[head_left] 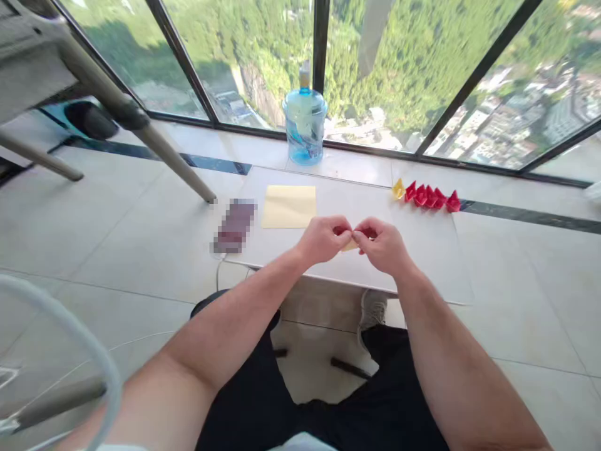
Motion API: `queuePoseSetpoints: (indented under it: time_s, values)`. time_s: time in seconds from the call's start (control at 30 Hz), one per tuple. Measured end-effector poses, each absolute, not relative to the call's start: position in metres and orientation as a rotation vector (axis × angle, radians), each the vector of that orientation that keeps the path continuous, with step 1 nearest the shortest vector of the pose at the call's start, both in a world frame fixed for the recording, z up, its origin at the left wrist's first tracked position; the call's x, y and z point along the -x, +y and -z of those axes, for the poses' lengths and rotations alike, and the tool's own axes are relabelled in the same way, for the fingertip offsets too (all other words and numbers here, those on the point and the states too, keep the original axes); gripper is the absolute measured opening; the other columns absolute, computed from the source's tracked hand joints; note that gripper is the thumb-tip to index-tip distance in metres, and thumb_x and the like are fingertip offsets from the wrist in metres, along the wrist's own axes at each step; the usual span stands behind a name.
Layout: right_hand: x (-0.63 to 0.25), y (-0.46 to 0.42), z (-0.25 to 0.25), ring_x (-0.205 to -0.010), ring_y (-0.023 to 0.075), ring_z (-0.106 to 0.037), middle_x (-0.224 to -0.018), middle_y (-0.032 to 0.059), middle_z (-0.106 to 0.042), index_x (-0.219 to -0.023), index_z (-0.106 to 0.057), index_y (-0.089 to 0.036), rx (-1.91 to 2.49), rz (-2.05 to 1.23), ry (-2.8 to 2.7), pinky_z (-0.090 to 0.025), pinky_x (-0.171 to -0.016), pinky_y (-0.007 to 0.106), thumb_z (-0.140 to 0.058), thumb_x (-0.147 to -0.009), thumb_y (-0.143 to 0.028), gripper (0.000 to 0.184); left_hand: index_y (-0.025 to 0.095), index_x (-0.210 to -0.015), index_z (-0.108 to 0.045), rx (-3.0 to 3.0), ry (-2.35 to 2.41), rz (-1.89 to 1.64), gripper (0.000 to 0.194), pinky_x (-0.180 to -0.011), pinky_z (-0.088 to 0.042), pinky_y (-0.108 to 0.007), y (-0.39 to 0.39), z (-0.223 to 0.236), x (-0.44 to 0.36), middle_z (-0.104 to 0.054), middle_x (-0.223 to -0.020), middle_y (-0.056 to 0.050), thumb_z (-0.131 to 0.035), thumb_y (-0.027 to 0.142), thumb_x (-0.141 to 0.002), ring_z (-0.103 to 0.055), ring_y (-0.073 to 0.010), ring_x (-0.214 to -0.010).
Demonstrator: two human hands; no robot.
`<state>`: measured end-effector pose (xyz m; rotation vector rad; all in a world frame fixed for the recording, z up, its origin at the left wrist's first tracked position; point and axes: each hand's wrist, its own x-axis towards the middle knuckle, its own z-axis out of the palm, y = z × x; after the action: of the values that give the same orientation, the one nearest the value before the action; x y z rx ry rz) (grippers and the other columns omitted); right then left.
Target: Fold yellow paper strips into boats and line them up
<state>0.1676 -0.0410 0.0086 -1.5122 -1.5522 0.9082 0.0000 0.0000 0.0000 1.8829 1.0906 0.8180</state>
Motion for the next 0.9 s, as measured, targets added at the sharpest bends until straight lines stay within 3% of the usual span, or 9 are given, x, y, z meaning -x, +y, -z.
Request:
queuePoseSetpoints:
  time_s: [0.2,0.6,0.77,0.9]
  values:
    - [-0.162,-0.042,-0.005,-0.056,0.0146,-0.062,-0.070,-0.0006,-0.064,-0.080,-0.061,-0.019,1.532,-0.895,-1.492,-0.048,-0.052,0.027,-0.063,-0.081,-0.033,0.015,0.017,-0.078,-0.073,-1.773,1.147,-0.895,0.016,-0.068,-0.049,-0.024,-0.002,-0.003,-0.001,-0.074,-0.077,-0.001,-0.060,0.026,-0.078,-0.067,-0.0143,-0.073]
    - [-0.154,-0.042,0.000,-0.081,0.0188,-0.065,-0.085,0.0037,-0.069,-0.078,-0.065,-0.019,1.439,-0.824,-1.386,-0.056,-0.064,0.030,-0.063,-0.077,-0.029,0.011,0.017,-0.077,-0.071,-1.726,1.225,-1.017,0.013,-0.068,-0.053,-0.023,-0.002,-0.005,-0.002,-0.073,-0.074,-0.001,-0.059,0.023,-0.078,-0.066,-0.0135,-0.069]
    - [-0.145,-0.041,0.001,-0.087,0.0197,-0.068,-0.096,0.0042,-0.072,-0.072,-0.061,-0.018,1.423,-1.044,-1.111,-0.060,-0.071,0.033,-0.063,-0.068,-0.023,0.006,0.017,-0.078,-0.070,-1.681,1.161,-1.140,0.011,-0.069,-0.057,-0.023,-0.003,-0.001,-0.004,-0.075,-0.090,-0.004,-0.060,0.020,-0.078,-0.070,-0.0141,-0.077]
    - [-0.139,-0.040,-0.004,-0.081,0.0179,-0.069,-0.088,0.0018,-0.072,-0.070,-0.057,-0.018,1.424,-1.210,-0.905,-0.062,-0.071,0.034,-0.063,-0.061,-0.018,0.011,0.017,-0.079,-0.070,-1.763,1.094,-1.243,0.009,-0.072,-0.059,-0.024,-0.006,0.000,-0.004,-0.073,-0.095,-0.006,-0.061,0.018,-0.079,-0.070,-0.0147,-0.083]
